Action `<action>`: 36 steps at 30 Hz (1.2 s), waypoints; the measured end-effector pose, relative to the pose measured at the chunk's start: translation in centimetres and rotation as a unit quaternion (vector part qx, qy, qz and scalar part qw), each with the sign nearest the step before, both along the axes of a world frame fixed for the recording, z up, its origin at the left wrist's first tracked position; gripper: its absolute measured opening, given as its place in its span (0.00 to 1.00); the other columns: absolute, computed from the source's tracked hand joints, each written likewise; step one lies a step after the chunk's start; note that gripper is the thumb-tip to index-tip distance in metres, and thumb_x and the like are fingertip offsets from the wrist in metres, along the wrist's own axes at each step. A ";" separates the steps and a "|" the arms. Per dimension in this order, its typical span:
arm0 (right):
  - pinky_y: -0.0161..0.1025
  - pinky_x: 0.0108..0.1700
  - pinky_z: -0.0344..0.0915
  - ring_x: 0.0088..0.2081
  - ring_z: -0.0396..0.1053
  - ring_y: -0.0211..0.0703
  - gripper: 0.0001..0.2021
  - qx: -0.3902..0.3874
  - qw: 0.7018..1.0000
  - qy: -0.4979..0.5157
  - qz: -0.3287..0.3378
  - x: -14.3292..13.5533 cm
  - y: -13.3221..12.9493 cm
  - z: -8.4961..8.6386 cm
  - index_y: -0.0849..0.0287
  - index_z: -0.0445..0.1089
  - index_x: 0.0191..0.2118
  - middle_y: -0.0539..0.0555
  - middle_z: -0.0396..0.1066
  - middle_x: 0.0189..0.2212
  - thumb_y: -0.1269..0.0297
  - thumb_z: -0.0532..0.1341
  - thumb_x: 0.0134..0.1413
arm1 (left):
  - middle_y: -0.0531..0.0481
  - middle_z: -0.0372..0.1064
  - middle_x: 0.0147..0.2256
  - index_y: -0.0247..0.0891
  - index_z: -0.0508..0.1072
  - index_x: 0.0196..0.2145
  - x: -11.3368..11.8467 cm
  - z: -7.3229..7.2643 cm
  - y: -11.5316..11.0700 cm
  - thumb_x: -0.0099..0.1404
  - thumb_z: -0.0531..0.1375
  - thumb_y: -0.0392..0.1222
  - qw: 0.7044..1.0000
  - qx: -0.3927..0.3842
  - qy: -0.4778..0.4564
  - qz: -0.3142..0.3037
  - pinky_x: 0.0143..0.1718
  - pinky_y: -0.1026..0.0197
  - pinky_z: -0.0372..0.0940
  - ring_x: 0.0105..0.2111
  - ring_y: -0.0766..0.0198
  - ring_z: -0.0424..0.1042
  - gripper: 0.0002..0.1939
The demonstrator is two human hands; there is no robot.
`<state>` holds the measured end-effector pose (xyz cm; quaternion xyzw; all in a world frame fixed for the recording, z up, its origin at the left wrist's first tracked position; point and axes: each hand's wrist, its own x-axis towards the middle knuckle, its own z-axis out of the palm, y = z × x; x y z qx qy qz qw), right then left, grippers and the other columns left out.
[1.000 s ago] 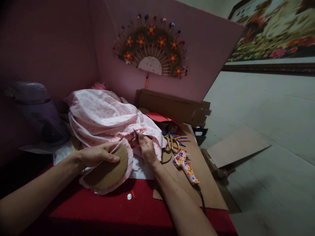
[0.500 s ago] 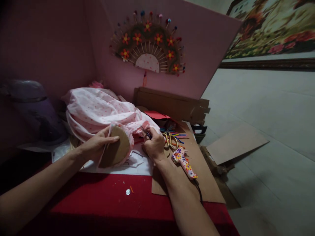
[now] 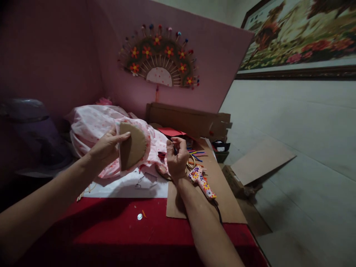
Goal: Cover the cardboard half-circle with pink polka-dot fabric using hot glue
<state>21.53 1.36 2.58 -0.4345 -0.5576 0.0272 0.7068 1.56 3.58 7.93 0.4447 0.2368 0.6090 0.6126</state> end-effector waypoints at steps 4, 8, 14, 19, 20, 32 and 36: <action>0.36 0.32 0.64 0.28 0.66 0.40 0.18 -0.124 0.972 0.010 0.198 -0.6 0.5 -0.3 0.60 0.71 0.36 0.51 0.71 0.27 0.47 0.59 0.54 | 0.54 0.73 0.32 0.40 0.71 0.43 1.5 -0.1 -0.2 0.49 0.66 0.29 1.000 0.011 -0.011 -0.019 0.36 0.65 0.67 0.31 0.67 0.71 0.22; 0.39 0.40 0.67 0.35 0.70 0.45 0.20 -0.184 0.938 0.057 0.288 -1.8 0.7 -0.6 0.59 0.74 0.38 0.53 0.75 0.33 0.49 0.66 0.44 | 0.55 0.73 0.34 0.42 0.70 0.44 2.7 -0.7 -0.3 0.51 0.66 0.31 0.999 0.039 -0.022 -0.027 0.37 0.63 0.68 0.32 0.67 0.72 0.22; 0.43 0.43 0.68 0.34 0.72 0.45 0.15 -0.203 0.923 0.127 0.301 -2.3 0.5 -0.6 0.59 0.76 0.36 0.52 0.77 0.34 0.59 0.70 0.39 | 0.53 0.74 0.38 0.41 0.69 0.44 3.3 -1.5 -0.2 0.51 0.67 0.32 0.999 0.033 -0.025 -0.025 0.40 0.61 0.68 0.36 0.64 0.73 0.22; 0.44 0.43 0.69 0.33 0.72 0.45 0.13 -0.187 0.936 0.126 0.269 -1.8 1.2 -1.3 0.59 0.77 0.33 0.51 0.78 0.32 0.62 0.70 0.36 | 0.53 0.74 0.37 0.40 0.70 0.42 2.9 -2.5 0.2 0.51 0.68 0.35 0.998 0.054 -0.028 -0.033 0.40 0.62 0.67 0.35 0.65 0.73 0.20; 0.44 0.43 0.69 0.34 0.72 0.45 0.14 -0.176 0.940 0.131 0.263 -1.6 1.4 -1.4 0.59 0.77 0.34 0.51 0.78 0.32 0.63 0.70 0.36 | 0.52 0.74 0.38 0.41 0.69 0.44 2.6 -2.7 0.3 0.53 0.67 0.37 0.997 0.069 -0.018 -0.035 0.41 0.62 0.66 0.36 0.65 0.73 0.20; 0.45 0.43 0.67 0.35 0.72 0.46 0.14 -0.032 0.978 0.205 0.015 0.5 1.7 -0.1 0.63 0.75 0.34 0.55 0.77 0.31 0.58 0.67 0.42 | 0.36 0.65 0.51 0.40 0.63 0.60 1.4 -4.6 1.6 0.58 0.60 0.41 0.582 0.292 0.717 0.249 0.50 0.46 0.56 0.51 0.43 0.61 0.31; 0.43 0.41 0.67 0.32 0.70 0.44 0.12 -0.010 0.981 0.189 -0.028 0.9 1.7 0.1 0.62 0.72 0.28 0.54 0.75 0.27 0.58 0.67 0.42 | 0.33 0.70 0.45 0.37 0.65 0.58 2.4 -3.8 2.4 0.60 0.54 0.37 0.568 0.280 0.730 0.256 0.46 0.46 0.56 0.48 0.42 0.65 0.27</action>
